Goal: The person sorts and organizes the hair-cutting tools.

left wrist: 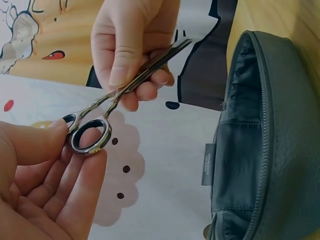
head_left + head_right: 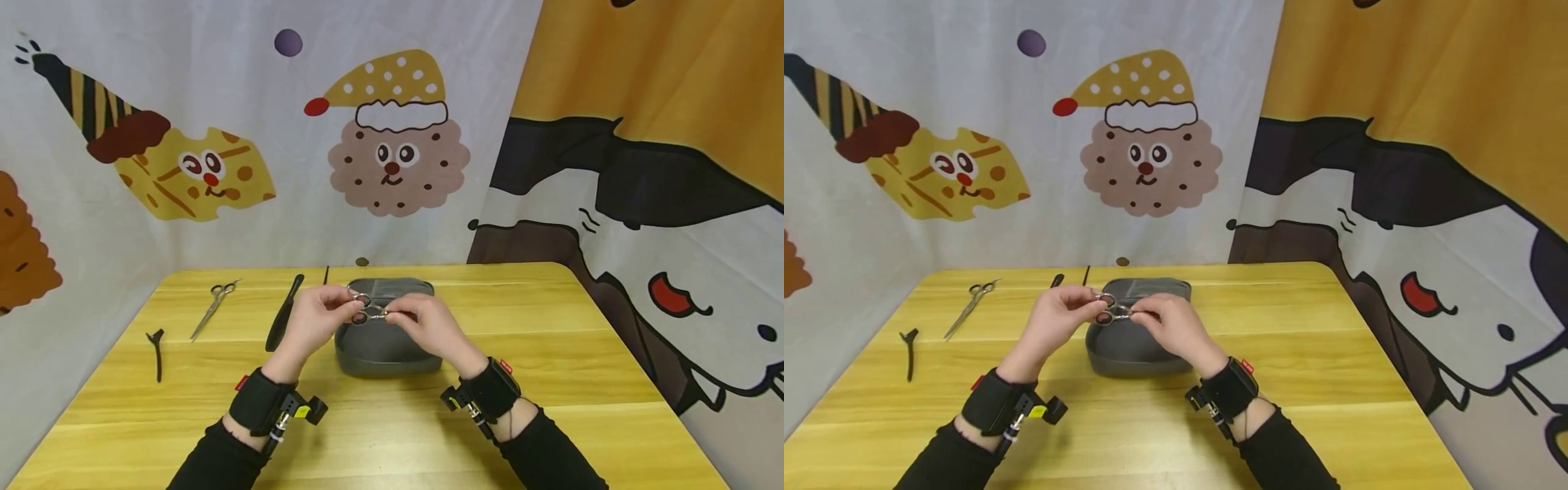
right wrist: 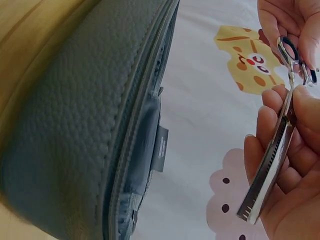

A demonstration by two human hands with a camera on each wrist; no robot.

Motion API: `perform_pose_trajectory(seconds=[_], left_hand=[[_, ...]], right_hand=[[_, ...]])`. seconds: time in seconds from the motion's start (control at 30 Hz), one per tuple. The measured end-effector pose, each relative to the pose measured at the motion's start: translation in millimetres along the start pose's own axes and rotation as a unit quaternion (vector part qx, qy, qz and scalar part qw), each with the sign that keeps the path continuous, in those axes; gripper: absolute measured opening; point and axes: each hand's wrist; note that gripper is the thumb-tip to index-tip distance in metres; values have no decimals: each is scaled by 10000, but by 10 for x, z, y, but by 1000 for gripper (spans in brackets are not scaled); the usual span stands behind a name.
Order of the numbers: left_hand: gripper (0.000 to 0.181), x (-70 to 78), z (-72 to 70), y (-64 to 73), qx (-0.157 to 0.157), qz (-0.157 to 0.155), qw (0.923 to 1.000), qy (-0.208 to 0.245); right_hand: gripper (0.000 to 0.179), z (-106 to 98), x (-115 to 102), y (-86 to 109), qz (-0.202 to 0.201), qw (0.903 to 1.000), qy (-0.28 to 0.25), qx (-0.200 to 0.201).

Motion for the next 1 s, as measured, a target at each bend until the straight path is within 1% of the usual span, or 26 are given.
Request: perform_pose_trajectory(seconds=[0.03,0.1,0.13,0.2,0.23,0.33,0.4,0.5,0.63,0.73,0.83,0.9,0.97,1.0], left_hand=[[8,-23,3,0,50,3,10000,-6],[9,-72,-3,-9,157,-65,9999,26],[10,-99,-10,-17,204,-111,9997,113],[13,-149,-40,-36,277,-258,9985,396],[14,-175,-59,-45,315,-335,9973,579],[17,-242,-124,-71,429,-489,9922,1062],[17,-276,-168,-80,485,-548,9899,1215],[16,-315,-225,-85,581,-654,9885,1232],[18,-349,-295,-89,703,-928,9844,1318],[15,-381,-344,-110,766,-1125,9781,1572],[11,-427,-391,-139,859,-1310,9695,1883],[9,-458,-419,-160,938,-1376,9642,2065],[7,-486,-441,-178,1019,-1430,9590,2227],[7,-497,-451,-185,1035,-1432,9576,2277]], right_hand=[[12,-4,11,-6,1,10000,-2,-21],[15,-28,37,-18,158,9997,-138,-83],[17,-45,57,-22,298,9992,-230,-100],[24,-88,113,-31,709,9958,-571,-91],[27,-113,152,-33,920,9930,-737,-49],[36,-178,313,-35,1562,9803,-1199,159],[41,-218,437,-36,1873,9724,-1363,270],[44,-267,591,-34,2223,9635,-1449,358],[44,-301,739,-32,2598,9533,-1498,375],[43,-308,828,-30,2846,9484,-1361,315],[41,-308,911,-28,3006,9458,-1211,197],[40,-305,974,-27,3080,9440,-1178,87],[42,-307,1034,-26,3213,9382,-1288,-5],[44,-309,1060,-25,3290,9343,-1372,-54]])
Point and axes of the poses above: each hand's wrist, its own y-axis away from the middle knuckle, its own z-axis out of the palm, x = y × z, and after that the axes turned 2 degrees about z, right-handed
